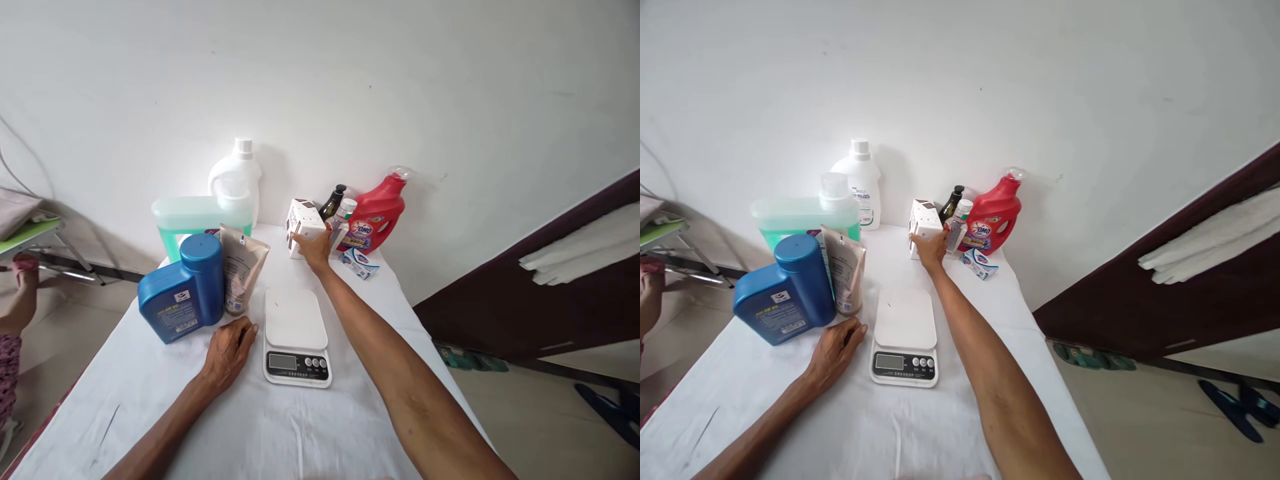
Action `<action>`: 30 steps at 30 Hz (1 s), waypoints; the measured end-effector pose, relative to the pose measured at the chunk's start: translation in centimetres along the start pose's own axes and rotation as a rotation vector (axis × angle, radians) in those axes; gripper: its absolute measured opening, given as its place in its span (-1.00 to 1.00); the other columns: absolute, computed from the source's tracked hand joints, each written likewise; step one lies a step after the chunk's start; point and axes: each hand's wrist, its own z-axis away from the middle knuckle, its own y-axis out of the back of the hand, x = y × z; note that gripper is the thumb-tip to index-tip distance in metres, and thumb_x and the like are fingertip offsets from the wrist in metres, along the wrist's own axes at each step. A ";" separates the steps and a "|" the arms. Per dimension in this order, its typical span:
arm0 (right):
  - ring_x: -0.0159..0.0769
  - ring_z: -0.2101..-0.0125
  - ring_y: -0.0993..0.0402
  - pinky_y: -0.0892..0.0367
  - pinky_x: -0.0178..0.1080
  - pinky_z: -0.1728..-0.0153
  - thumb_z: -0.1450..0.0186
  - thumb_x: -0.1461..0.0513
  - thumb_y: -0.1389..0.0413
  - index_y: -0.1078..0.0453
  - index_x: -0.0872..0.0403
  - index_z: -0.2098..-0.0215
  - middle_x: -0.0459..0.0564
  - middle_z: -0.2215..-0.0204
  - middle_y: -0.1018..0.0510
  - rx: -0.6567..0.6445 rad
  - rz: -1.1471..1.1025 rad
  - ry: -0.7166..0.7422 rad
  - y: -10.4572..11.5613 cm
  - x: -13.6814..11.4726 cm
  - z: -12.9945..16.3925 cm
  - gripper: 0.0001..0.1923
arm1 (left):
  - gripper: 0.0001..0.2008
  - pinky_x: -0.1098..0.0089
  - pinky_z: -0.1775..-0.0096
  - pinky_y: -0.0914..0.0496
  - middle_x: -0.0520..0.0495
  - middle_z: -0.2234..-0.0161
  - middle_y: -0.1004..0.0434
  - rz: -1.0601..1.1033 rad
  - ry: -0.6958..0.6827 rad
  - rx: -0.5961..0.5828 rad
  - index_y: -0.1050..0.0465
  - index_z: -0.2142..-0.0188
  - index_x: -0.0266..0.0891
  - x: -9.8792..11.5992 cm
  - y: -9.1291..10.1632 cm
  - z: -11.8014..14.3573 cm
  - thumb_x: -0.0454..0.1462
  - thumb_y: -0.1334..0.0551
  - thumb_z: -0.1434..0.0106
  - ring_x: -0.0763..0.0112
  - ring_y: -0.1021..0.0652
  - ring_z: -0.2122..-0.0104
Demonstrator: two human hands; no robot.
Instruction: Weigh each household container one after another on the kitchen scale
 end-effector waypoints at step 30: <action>-0.39 0.58 -0.09 -0.10 -0.27 0.55 -0.30 -0.29 -0.13 -0.11 0.00 0.63 -0.16 0.68 -0.15 -0.010 -0.033 0.351 0.6 -14.2 12.8 -0.33 | -0.69 0.34 0.33 -0.18 -0.07 0.42 -0.55 -0.066 -0.032 0.007 -0.37 0.40 -0.17 -1.0 -0.3 0.5 -0.17 -0.05 -0.46 0.33 -0.51 0.41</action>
